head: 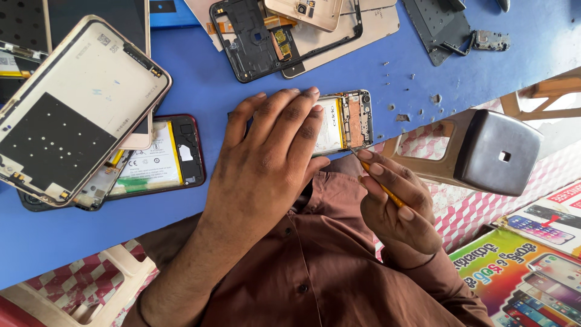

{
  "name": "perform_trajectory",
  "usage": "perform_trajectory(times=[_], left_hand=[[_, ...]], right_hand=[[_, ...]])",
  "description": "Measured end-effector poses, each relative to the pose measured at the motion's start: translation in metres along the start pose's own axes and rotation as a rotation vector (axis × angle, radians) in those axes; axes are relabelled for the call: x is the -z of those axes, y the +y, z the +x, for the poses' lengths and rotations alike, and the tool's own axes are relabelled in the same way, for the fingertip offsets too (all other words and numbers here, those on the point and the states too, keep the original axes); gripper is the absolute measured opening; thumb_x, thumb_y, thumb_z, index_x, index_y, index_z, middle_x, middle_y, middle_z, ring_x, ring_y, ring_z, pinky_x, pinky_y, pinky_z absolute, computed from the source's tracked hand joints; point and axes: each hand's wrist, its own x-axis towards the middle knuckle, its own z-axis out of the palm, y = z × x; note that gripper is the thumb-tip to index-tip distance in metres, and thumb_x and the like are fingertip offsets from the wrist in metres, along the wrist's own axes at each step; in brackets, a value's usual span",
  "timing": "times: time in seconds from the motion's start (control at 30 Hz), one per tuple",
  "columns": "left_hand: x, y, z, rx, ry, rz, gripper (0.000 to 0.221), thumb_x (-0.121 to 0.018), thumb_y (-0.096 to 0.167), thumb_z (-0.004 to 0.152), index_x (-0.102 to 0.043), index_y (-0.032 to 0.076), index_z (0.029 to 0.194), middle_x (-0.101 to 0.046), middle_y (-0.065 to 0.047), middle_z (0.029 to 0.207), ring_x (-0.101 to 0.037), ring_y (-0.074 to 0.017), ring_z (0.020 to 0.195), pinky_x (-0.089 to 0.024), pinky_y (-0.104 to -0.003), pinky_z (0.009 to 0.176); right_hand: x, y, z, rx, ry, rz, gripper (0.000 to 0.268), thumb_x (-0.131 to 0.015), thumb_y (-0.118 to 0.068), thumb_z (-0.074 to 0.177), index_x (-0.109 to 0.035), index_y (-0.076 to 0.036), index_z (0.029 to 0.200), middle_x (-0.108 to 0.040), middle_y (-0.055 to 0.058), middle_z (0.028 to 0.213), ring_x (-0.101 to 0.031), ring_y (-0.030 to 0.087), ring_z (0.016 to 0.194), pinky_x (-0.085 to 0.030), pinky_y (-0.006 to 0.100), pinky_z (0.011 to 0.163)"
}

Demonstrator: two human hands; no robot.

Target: The person uses a screwdriver to remove screws from a disassembled smartphone on a blue workbench. They then pick up a separate screen assembly and place it on the table among other phone parts.

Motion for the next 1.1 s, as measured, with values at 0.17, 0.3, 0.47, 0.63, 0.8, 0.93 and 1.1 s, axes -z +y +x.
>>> perform_trajectory(times=[0.17, 0.3, 0.47, 0.63, 0.8, 0.93, 1.1], left_hand=[[0.000, 0.000, 0.000, 0.006, -0.004, -0.003, 0.067, -0.086, 0.035, 0.084, -0.061, -0.002, 0.135, -0.060, -0.012, 0.142, -0.053, -0.0271, 0.135, -0.040, -0.051, 0.116], [0.000, -0.001, 0.001, -0.001, 0.000, 0.005, 0.067, -0.085, 0.036, 0.085, -0.061, -0.002, 0.135, -0.060, -0.012, 0.143, -0.054, -0.0272, 0.135, -0.040, -0.051, 0.116], [0.003, 0.001, 0.003, -0.004, -0.010, 0.009, 0.063, -0.084, 0.035, 0.087, -0.063, -0.001, 0.133, -0.059, -0.012, 0.143, -0.054, -0.0271, 0.135, -0.041, -0.050, 0.115], [0.005, 0.005, 0.007, 0.012, -0.041, 0.024, 0.059, -0.084, 0.033, 0.085, -0.064, 0.001, 0.129, -0.059, -0.010, 0.144, -0.054, -0.0263, 0.135, -0.041, -0.050, 0.114], [0.005, 0.006, 0.010, 0.021, -0.076, 0.044, 0.059, -0.084, 0.034, 0.085, -0.064, 0.001, 0.129, -0.058, -0.010, 0.144, -0.053, -0.0280, 0.134, -0.040, -0.052, 0.111], [0.005, 0.007, 0.012, 0.028, -0.097, 0.048, 0.060, -0.083, 0.036, 0.086, -0.063, 0.001, 0.132, -0.058, -0.010, 0.145, -0.053, -0.0279, 0.134, -0.040, -0.052, 0.112], [0.005, 0.008, 0.014, 0.050, -0.105, 0.030, 0.062, -0.083, 0.037, 0.084, -0.064, 0.002, 0.132, -0.059, -0.008, 0.144, -0.053, -0.0277, 0.133, -0.040, -0.051, 0.111]], right_hand=[[0.000, 0.001, -0.011, -0.045, 0.015, 0.075, 0.057, -0.062, 0.008, 0.098, -0.027, -0.015, 0.137, -0.062, 0.024, 0.119, -0.074, 0.043, 0.106, -0.070, 0.049, 0.083], [0.000, 0.006, -0.014, -0.094, 0.206, 0.186, 0.056, -0.055, 0.013, 0.102, -0.025, -0.017, 0.138, -0.061, 0.022, 0.121, -0.072, 0.041, 0.110, -0.068, 0.054, 0.091], [0.012, 0.015, -0.008, -0.333, 0.455, 0.239, 0.047, -0.061, 0.011, 0.108, -0.033, -0.018, 0.133, -0.070, 0.019, 0.117, -0.077, 0.026, 0.093, -0.072, 0.045, 0.086], [0.025, 0.029, -0.004, -0.623, 0.417, 0.337, 0.043, -0.066, 0.012, 0.109, -0.035, -0.010, 0.129, -0.070, 0.023, 0.105, -0.076, 0.028, 0.089, -0.069, 0.039, 0.080], [0.022, 0.022, -0.022, -0.765, 0.375, 0.261, 0.044, -0.070, 0.010, 0.110, -0.034, -0.006, 0.130, -0.069, 0.024, 0.104, -0.075, 0.026, 0.085, -0.065, 0.032, 0.076], [0.017, 0.022, -0.031, -0.763, 0.431, 0.401, 0.044, -0.070, 0.005, 0.110, -0.033, -0.007, 0.129, -0.070, 0.020, 0.107, -0.077, 0.025, 0.086, -0.069, 0.032, 0.078], [0.014, 0.026, -0.032, -0.772, 0.425, 0.424, 0.045, -0.069, 0.007, 0.110, -0.030, -0.007, 0.130, -0.070, 0.023, 0.108, -0.078, 0.027, 0.089, -0.069, 0.034, 0.081]])
